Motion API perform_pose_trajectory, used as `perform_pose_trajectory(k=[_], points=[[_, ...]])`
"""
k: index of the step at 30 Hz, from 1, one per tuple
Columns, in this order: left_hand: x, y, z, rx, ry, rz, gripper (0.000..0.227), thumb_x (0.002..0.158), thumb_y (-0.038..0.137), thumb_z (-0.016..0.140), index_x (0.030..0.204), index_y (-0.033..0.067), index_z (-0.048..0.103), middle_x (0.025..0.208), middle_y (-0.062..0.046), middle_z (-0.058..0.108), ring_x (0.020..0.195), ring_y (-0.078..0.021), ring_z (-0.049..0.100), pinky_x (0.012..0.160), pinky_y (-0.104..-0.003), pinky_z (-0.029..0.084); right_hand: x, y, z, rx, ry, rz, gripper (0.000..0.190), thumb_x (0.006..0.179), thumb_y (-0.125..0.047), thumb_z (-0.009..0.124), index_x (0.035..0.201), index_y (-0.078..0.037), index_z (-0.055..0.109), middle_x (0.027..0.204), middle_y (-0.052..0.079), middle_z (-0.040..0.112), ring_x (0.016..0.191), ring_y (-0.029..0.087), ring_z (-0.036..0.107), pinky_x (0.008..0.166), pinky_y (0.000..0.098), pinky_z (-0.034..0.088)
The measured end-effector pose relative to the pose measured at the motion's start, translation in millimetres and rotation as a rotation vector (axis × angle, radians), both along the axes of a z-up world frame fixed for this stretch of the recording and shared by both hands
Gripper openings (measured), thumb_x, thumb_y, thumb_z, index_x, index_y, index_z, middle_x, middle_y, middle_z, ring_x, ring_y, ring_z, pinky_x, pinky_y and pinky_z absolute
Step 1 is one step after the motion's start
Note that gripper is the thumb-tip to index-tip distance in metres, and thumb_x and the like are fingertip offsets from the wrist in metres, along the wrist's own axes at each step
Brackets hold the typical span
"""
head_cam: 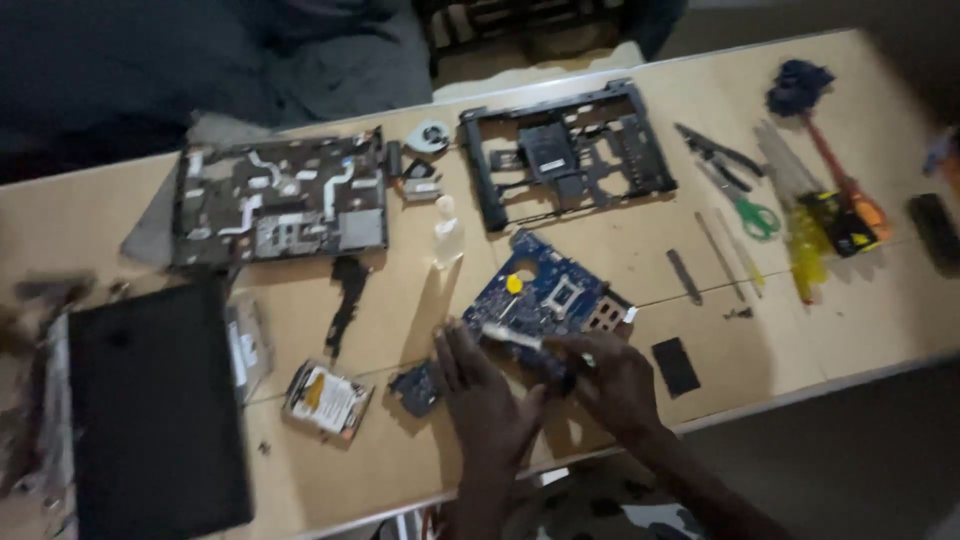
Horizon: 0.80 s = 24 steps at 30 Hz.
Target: Cleaning a laptop motherboard using a cotton swab in a workshop environment.
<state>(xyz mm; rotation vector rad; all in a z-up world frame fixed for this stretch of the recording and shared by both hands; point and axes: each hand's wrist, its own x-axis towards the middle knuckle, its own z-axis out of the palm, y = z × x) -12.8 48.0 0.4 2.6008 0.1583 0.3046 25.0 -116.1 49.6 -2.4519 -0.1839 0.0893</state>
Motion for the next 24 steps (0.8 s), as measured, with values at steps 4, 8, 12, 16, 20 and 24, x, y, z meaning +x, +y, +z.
perform_pose_trajectory(k=[4,8,12,16,20,24], points=[[-2,1,4,-0.109,0.067,0.011,0.145,0.064,0.048,0.098,0.16,-0.0054,0.003,0.169,-0.028,0.011,0.158,-0.045,0.003,0.125,-0.059,0.003,0,-4,-10,-0.046,-0.127,-0.035,0.04,0.084,-0.008,0.074,0.117,-0.031,0.078,0.097,0.002,0.079,0.077,0.022,0.072,0.053,0.0366,0.052],[-1,4,3,-0.122,0.045,0.032,0.148,0.064,0.063,0.094,0.162,-0.003,0.005,0.169,-0.027,0.014,0.157,-0.0468,0.009,0.122,-0.063,0.009,9,-4,-16,-0.052,-0.274,-0.094,0.024,0.097,-0.021,0.065,0.113,-0.029,0.079,0.1,0.002,0.08,0.075,0.026,0.074,0.046,0.0407,0.046],[-1,5,-13,-0.07,-0.073,-0.012,0.143,0.06,0.051,0.088,0.16,-0.0082,0.006,0.168,-0.028,0.016,0.156,-0.0488,0.012,0.125,-0.063,0.01,2,11,-6,-0.058,-0.102,-0.061,0.037,0.089,-0.018,0.064,0.117,-0.039,0.077,0.104,-0.005,0.081,0.09,0.025,0.075,0.056,0.0424,0.053],[0,-1,-8,-0.111,-0.078,0.009,0.135,0.064,0.053,0.085,0.159,-0.0074,0.011,0.167,-0.029,0.021,0.155,-0.0484,0.015,0.123,-0.062,0.015,-3,10,-14,-0.059,-0.114,-0.052,0.042,0.087,-0.016,0.061,0.119,-0.039,0.076,0.104,-0.001,0.08,0.079,0.026,0.073,0.054,0.042,0.05],[-1,7,-6,-0.131,-0.05,-0.021,0.14,0.062,0.037,0.095,0.16,-0.0035,0.003,0.167,-0.029,0.019,0.155,-0.0502,0.014,0.123,-0.064,0.013,-2,11,-1,0.153,0.078,-0.098,0.043,0.082,-0.008,0.06,0.109,-0.032,0.084,0.103,-0.003,0.083,0.08,0.017,0.076,0.055,0.0356,0.052],[-22,44,27,-0.343,-0.091,0.044,0.106,0.084,0.035,0.082,0.16,-0.0023,0.019,0.17,-0.024,0.02,0.158,-0.0429,0.015,0.126,-0.053,0.014,14,0,9,0.358,-0.175,-0.001,0.018,0.097,-0.019,0.067,0.107,-0.013,0.082,0.093,0.0,0.078,0.085,0.013,0.068,0.076,0.0293,0.051]])
